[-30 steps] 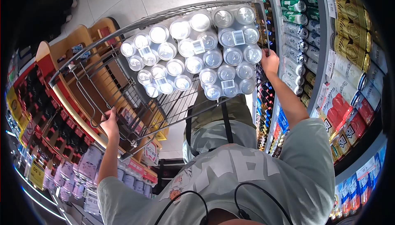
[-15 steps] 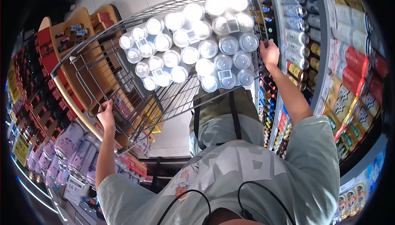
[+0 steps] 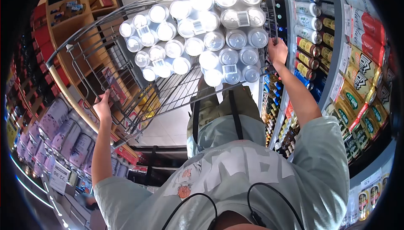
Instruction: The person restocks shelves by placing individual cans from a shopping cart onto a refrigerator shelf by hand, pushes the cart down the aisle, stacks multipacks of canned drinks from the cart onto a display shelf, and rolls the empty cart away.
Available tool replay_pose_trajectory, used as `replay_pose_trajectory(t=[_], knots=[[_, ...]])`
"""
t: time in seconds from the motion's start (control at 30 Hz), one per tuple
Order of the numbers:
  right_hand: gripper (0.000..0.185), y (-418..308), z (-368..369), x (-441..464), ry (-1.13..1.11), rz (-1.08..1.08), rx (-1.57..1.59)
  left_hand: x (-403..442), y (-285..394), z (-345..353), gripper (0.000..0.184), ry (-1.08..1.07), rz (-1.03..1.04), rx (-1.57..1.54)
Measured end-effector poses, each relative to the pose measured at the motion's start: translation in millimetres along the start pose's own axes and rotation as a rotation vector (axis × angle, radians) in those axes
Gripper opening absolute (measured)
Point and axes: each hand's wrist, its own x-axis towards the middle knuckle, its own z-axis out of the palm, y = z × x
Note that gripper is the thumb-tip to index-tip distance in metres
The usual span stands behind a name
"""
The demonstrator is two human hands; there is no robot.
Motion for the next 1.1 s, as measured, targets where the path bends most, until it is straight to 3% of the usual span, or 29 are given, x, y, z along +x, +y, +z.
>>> replay_pose_trajectory(t=[0.23,0.73,0.97,1.1], knots=[[0.027,50.7,12.3,-53.8,0.051,0.017,0.045,-40.9,-32.7,7.2,0.019,-0.053,0.057,-0.133],[0.027,132.8,50.1,-164.6,0.052,0.059,0.044,-84.3,-101.2,9.9,0.017,-0.117,0.122,-0.110],[0.025,132.3,46.6,-166.7,0.111,0.006,0.046,-79.5,-96.9,12.0,0.016,-0.114,0.158,-0.120],[0.024,144.2,38.9,-210.3,0.103,0.123,0.017,-80.6,-104.9,7.9,0.018,-0.072,0.186,0.004]])
